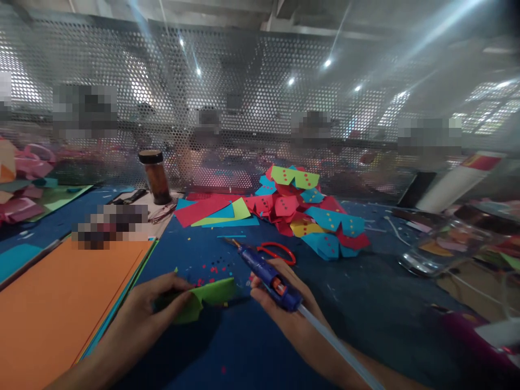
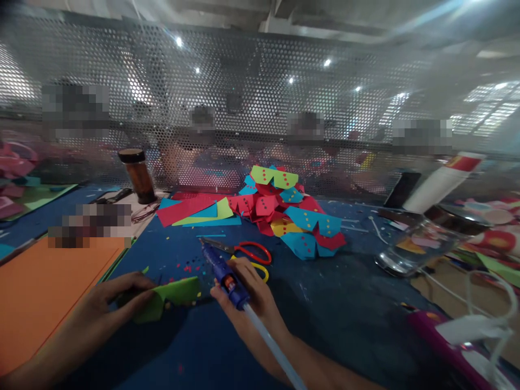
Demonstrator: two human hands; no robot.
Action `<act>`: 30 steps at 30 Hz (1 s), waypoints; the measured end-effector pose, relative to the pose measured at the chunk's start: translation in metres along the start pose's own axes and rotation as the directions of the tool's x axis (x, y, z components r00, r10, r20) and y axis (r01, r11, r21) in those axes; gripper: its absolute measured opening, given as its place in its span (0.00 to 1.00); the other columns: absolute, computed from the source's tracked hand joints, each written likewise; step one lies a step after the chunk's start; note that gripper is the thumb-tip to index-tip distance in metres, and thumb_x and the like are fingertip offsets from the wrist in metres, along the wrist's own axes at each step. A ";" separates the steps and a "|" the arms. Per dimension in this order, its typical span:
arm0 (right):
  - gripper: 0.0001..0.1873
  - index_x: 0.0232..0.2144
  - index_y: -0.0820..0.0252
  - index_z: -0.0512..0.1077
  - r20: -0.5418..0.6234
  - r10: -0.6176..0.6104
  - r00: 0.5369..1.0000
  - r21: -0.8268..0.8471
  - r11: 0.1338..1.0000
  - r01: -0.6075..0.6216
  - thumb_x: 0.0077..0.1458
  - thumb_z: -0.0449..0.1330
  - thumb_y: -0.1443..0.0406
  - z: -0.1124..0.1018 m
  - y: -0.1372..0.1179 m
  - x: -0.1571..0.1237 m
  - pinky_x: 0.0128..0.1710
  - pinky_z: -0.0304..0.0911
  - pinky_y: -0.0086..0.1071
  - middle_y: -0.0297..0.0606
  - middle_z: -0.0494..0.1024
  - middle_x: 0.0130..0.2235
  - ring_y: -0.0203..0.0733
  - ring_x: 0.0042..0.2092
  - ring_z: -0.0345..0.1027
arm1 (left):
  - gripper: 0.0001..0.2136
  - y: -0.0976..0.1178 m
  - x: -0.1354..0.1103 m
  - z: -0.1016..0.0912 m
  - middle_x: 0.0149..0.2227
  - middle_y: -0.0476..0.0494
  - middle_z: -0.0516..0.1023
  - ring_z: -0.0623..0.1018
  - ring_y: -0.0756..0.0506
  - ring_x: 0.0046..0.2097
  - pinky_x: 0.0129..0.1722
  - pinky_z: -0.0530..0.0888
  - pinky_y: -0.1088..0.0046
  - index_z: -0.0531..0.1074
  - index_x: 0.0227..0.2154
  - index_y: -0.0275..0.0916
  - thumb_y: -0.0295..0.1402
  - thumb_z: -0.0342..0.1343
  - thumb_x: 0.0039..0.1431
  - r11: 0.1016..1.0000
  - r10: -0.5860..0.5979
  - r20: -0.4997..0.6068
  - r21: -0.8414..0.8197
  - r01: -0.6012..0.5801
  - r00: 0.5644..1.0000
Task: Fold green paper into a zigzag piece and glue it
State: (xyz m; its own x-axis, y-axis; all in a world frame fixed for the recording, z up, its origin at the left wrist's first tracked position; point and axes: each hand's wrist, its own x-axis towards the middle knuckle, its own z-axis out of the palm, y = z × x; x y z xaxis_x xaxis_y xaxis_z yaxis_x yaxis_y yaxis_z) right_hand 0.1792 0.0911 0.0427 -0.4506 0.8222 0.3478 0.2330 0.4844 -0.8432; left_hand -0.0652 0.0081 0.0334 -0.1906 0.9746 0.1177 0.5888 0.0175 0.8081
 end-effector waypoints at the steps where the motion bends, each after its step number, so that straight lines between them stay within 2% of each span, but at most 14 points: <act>1: 0.09 0.40 0.56 0.71 -0.016 -0.005 1.000 -0.010 1.000 0.005 0.57 0.61 0.61 -0.001 0.001 -0.001 0.39 0.71 0.33 0.37 0.76 0.39 0.41 0.40 0.72 | 0.14 -0.003 0.002 -0.002 0.28 0.48 0.79 0.76 0.45 0.31 0.30 0.71 0.75 0.78 0.28 0.41 0.45 0.55 0.58 0.999 -0.036 -0.022 -0.026 0.035 0.999; 3: 0.09 0.40 0.55 0.72 -0.005 -0.010 1.000 -0.027 1.000 0.010 0.57 0.62 0.60 -0.003 0.005 -0.006 0.36 0.71 0.32 0.36 0.77 0.36 0.41 0.37 0.73 | 0.15 -0.008 0.005 -0.007 0.28 0.47 0.79 0.77 0.45 0.31 0.30 0.72 0.75 0.78 0.30 0.41 0.47 0.56 0.56 0.989 -0.108 -0.052 -0.108 0.102 0.993; 5: 0.06 0.38 0.53 0.72 0.065 -0.029 0.997 -0.050 0.998 0.032 0.58 0.60 0.60 -0.004 0.013 -0.012 0.28 0.70 0.28 0.33 0.76 0.31 0.38 0.30 0.71 | 0.16 -0.011 0.007 -0.010 0.28 0.46 0.80 0.77 0.44 0.31 0.28 0.73 0.75 0.77 0.31 0.40 0.48 0.57 0.55 0.970 -0.163 -0.056 -0.195 0.149 0.985; 7: 0.09 0.43 0.52 0.72 0.062 -0.083 0.995 -0.086 0.992 0.088 0.58 0.60 0.61 -0.003 0.024 -0.017 0.29 0.70 0.29 0.35 0.77 0.34 0.39 0.32 0.72 | 0.16 -0.013 0.008 -0.011 0.27 0.45 0.79 0.77 0.44 0.30 0.28 0.73 0.74 0.77 0.31 0.38 0.48 0.58 0.55 0.950 -0.195 -0.043 -0.256 0.178 0.980; 10: 0.10 0.39 0.52 0.74 0.195 -0.135 0.972 -0.118 0.980 0.160 0.52 0.64 0.64 -0.001 0.040 -0.016 0.32 0.69 0.28 0.32 0.77 0.31 0.38 0.30 0.71 | 0.16 -0.014 0.008 -0.010 0.27 0.45 0.79 0.77 0.45 0.29 0.27 0.73 0.74 0.77 0.31 0.38 0.48 0.59 0.55 0.933 -0.211 -0.014 -0.300 0.197 0.977; 12: 0.12 0.41 0.52 0.73 0.261 -0.179 0.949 -0.198 0.952 0.234 0.51 0.63 0.66 0.000 0.046 -0.013 0.33 0.68 0.28 0.32 0.76 0.32 0.37 0.30 0.71 | 0.16 -0.013 0.008 -0.009 0.27 0.45 0.79 0.77 0.45 0.29 0.27 0.73 0.74 0.77 0.31 0.38 0.48 0.59 0.55 0.927 -0.213 0.003 -0.316 0.203 0.977; 15: 0.12 0.40 0.54 0.71 0.310 -0.181 0.933 -0.248 0.932 0.263 0.51 0.62 0.67 0.001 0.046 -0.010 0.32 0.66 0.27 0.34 0.76 0.34 0.38 0.32 0.72 | 0.15 -0.013 0.008 -0.008 0.27 0.44 0.79 0.77 0.46 0.28 0.26 0.72 0.75 0.78 0.30 0.38 0.47 0.59 0.55 0.926 -0.201 0.016 -0.322 0.195 0.979; 19: 0.13 0.40 0.55 0.70 0.334 -0.229 0.914 -0.198 0.931 0.306 0.51 0.62 0.66 0.002 0.040 -0.012 0.33 0.66 0.26 0.37 0.76 0.38 0.39 0.37 0.73 | 0.14 -0.013 0.007 -0.008 0.28 0.43 0.80 0.77 0.46 0.29 0.27 0.73 0.75 0.78 0.30 0.38 0.45 0.58 0.55 0.934 -0.191 0.011 -0.306 0.185 0.982; 24: 0.07 0.35 0.56 0.68 0.344 -0.215 0.914 -0.222 0.927 0.301 0.52 0.61 0.67 0.006 0.038 -0.013 0.29 0.63 0.25 0.34 0.74 0.35 0.36 0.33 0.71 | 0.16 -0.014 0.005 -0.007 0.27 0.43 0.79 0.77 0.45 0.30 0.28 0.73 0.74 0.77 0.32 0.37 0.47 0.57 0.56 0.933 -0.196 0.040 -0.299 0.199 0.980; 30: 0.05 0.33 0.56 0.66 0.368 -0.201 0.908 -0.254 0.918 0.306 0.52 0.60 0.68 0.007 0.033 -0.012 0.28 0.61 0.25 0.33 0.73 0.33 0.34 0.31 0.68 | 0.15 -0.012 0.006 -0.006 0.26 0.45 0.78 0.76 0.46 0.29 0.27 0.72 0.75 0.77 0.31 0.38 0.46 0.58 0.56 0.913 -0.208 0.072 -0.344 0.220 0.975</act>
State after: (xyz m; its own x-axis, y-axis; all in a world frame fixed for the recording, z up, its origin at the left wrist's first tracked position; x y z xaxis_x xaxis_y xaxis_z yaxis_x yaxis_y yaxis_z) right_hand 0.1862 0.0954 0.0078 -0.7729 0.5391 0.3346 0.2946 0.7720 -0.5633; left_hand -0.0785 0.0120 0.0279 -0.2520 0.9631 -0.0946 0.2254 0.1535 0.9621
